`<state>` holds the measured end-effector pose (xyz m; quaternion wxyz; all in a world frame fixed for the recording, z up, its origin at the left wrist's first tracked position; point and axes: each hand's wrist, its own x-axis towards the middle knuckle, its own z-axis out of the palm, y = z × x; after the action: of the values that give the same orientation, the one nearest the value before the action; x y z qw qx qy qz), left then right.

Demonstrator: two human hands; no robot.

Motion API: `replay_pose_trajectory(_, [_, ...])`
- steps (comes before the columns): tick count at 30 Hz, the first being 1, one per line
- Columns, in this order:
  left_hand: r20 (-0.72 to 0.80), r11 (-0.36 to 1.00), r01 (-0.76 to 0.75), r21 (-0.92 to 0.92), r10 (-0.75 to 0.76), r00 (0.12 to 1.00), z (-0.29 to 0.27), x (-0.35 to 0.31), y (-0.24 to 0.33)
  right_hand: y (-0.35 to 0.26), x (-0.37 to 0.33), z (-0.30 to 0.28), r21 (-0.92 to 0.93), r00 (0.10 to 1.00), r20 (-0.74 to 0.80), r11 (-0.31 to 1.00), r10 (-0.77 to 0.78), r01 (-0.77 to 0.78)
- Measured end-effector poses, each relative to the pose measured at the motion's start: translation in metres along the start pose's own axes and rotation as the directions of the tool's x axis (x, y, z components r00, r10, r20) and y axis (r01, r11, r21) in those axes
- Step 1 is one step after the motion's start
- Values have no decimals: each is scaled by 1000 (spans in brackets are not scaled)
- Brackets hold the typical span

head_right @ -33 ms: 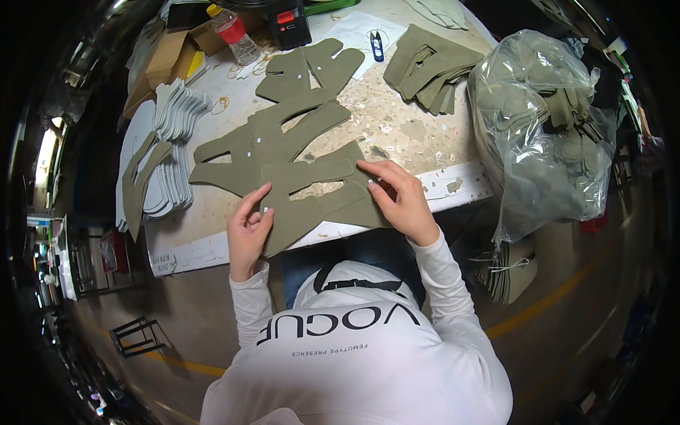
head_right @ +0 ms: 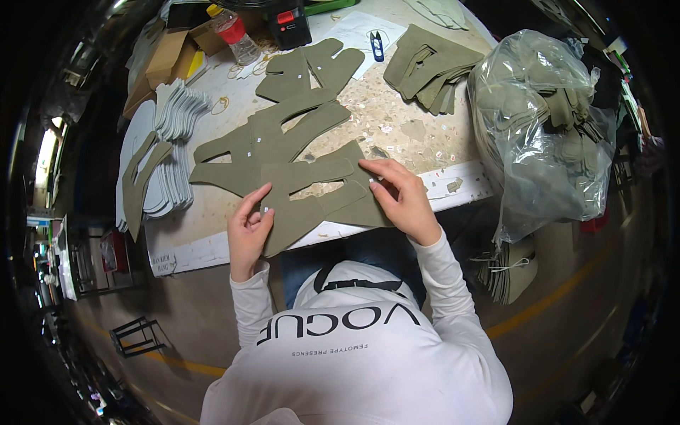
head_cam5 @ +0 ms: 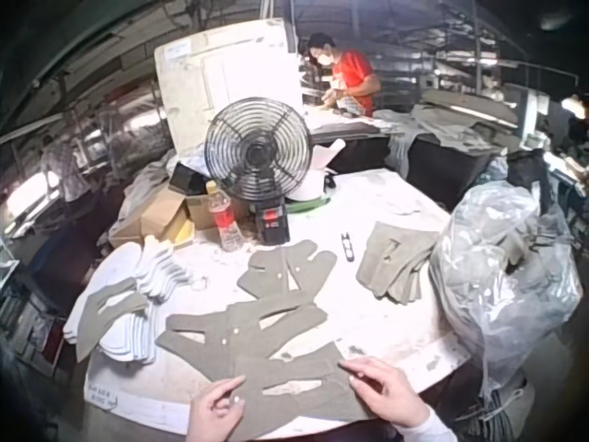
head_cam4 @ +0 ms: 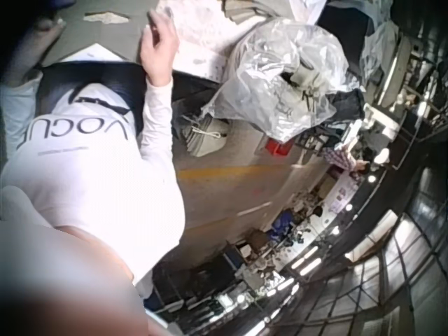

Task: The person unties a bundle of olive-green cardboard pieces and separates them one by one on a worktable. They use a small blue tool to cut or pry apart stuck pieces, then stack the separated pieces into a neat pile.

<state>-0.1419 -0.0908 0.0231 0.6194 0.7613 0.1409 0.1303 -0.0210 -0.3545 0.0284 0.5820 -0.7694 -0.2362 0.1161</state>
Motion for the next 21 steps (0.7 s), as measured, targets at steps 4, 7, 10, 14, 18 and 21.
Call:
replay_pose_trajectory(4, [8, 999, -17, 35, 17, 1000, 1, -4, 6, -23, 1, -29, 30, 1000, -18, 999, -14, 14])
replay_pose_trajectory(7, [-1, 994, -20, 106, 20, 1000, 0, -9, 15, -54, -2, -62, -48, 986, -159, 998, -45, 37])
replay_pose_trajectory(10, [-25, 988, -18, 154, 22, 999, 0, -13, 23, -83, -2, -75, -164, 932, -290, 971, -217, 175])
replay_pose_trajectory(14, [-43, 981, -33, 192, 42, 998, 1, -15, 28, -96, -2, -57, -390, 937, -281, 917, -207, 86])
replay_pose_trajectory(18, [-38, 976, -28, 218, 37, 999, -2, -15, 27, -73, 15, -9, -420, 970, -41, 885, -241, 202])
replay_pose_trajectory(21, [-46, 981, -9, 193, 18, 999, -1, -15, 25, -60, 14, 29, -282, 961, 95, 919, -259, 276])
